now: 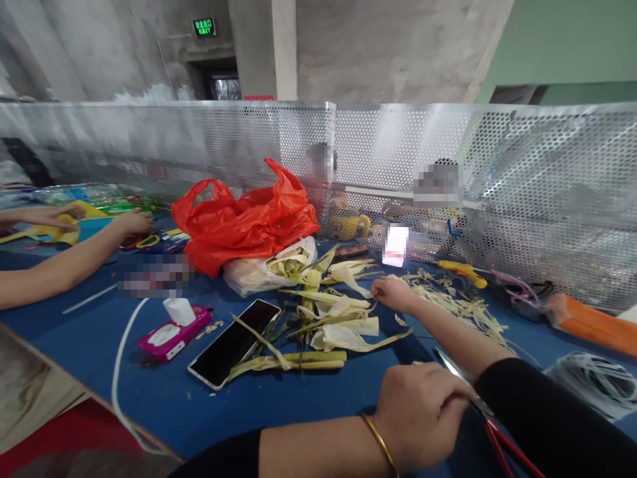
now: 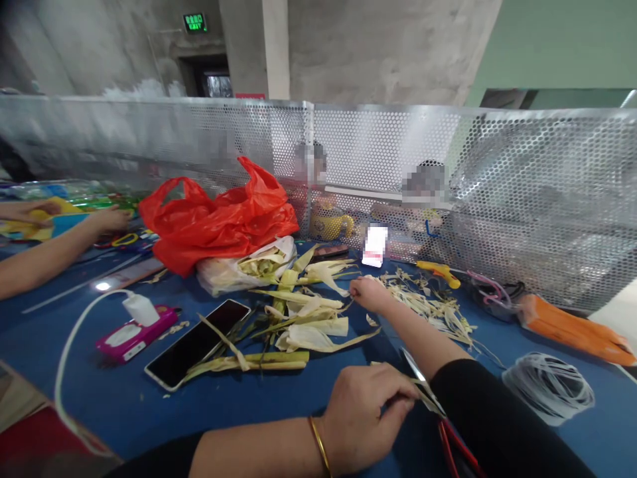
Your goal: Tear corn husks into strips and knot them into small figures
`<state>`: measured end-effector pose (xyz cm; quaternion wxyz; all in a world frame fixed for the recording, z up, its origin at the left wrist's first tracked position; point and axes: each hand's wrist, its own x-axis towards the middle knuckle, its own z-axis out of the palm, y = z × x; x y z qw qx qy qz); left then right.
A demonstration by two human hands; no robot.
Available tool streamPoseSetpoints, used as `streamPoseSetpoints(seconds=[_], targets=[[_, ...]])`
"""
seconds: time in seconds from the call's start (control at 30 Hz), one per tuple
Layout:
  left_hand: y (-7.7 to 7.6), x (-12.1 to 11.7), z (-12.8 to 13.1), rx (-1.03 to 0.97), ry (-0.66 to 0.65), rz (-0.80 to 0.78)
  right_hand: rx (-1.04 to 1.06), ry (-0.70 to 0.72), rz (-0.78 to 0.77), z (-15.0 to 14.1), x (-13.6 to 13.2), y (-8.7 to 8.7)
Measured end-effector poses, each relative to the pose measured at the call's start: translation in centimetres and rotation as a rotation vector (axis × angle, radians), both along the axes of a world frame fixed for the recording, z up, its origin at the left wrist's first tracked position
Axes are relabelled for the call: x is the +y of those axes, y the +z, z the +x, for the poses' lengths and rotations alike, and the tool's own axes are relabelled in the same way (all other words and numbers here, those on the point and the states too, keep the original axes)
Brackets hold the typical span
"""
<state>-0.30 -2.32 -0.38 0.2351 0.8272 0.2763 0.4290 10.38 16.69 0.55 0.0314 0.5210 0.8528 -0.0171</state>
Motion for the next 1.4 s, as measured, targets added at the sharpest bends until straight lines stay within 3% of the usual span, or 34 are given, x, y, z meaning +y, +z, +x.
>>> streamPoseSetpoints(seconds=[0.27,0.37,0.47,0.6,0.73,0.83,0.93,1.03,1.2,1.3,1.4], targets=[[0.0,0.1,0.0,0.098,-0.022,-0.002,-0.064,-0.254,0.085,7.9,-1.6,1.2],[-0.1,0.3,0.1,0.117,-0.006,-0.001,-0.039,-0.295,0.143,8.9,-3.3,2.0],[-0.2,0.4,0.2,0.119,-0.002,-0.004,0.031,-0.223,0.144,7.5,-4.6,2.2],[-0.3,0.3,0.2,0.129,-0.033,0.018,0.092,-0.103,0.005,4.1,-5.6,1.0],[-0.2,0.4,-0.1,0.166,-0.055,0.041,0.097,-0.098,-0.06,3.0,-5.7,0.3],[-0.3,0.5,-0.1,0.165,-0.059,0.051,0.054,-0.167,-0.017,4.8,-5.3,1.6],[-0.6,0.4,0.2,0.188,-0.054,0.073,0.012,-0.336,0.172,7.0,-4.4,3.6],[-0.9,0.2,0.5,0.218,-0.052,0.119,-0.001,-0.345,0.251,6.9,-3.3,4.5],[-0.8,0.1,0.4,0.226,-0.06,0.218,-0.018,-0.137,0.156,1.9,-1.6,2.5],[-0.6,0.3,0.0,0.239,-0.043,0.239,-0.035,-0.116,0.111,-0.5,-1.0,1.2],[-0.6,0.5,-0.1,0.258,-0.038,0.237,-0.009,-0.144,0.083,-0.9,-0.4,1.3]])
